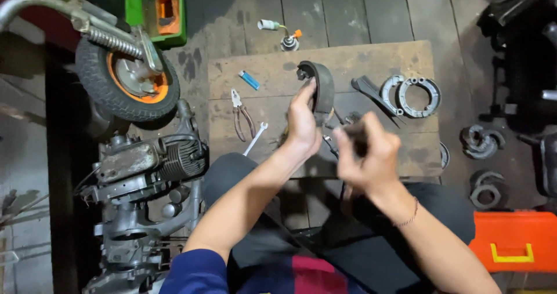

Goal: The person scrubs a curved metal brake shoe with a wire brush, then flips it to clean the other side. They continue scrubbing the surface and edges of the part while seated.

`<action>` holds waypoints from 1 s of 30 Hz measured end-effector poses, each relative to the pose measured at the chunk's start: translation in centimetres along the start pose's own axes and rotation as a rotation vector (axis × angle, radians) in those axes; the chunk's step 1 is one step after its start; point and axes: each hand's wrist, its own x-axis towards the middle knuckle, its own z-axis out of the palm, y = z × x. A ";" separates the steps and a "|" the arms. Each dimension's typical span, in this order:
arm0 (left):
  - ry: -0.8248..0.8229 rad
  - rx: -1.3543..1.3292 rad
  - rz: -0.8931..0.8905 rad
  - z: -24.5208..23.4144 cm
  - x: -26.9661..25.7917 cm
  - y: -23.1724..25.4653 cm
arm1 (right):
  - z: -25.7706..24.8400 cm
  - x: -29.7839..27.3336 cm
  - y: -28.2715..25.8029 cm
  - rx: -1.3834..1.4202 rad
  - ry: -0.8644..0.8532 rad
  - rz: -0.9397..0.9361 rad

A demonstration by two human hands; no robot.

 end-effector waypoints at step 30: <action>-0.449 0.368 0.156 -1.6 -2.3 -1.9 | 0.0 1.6 4.9 0.717 0.264 0.566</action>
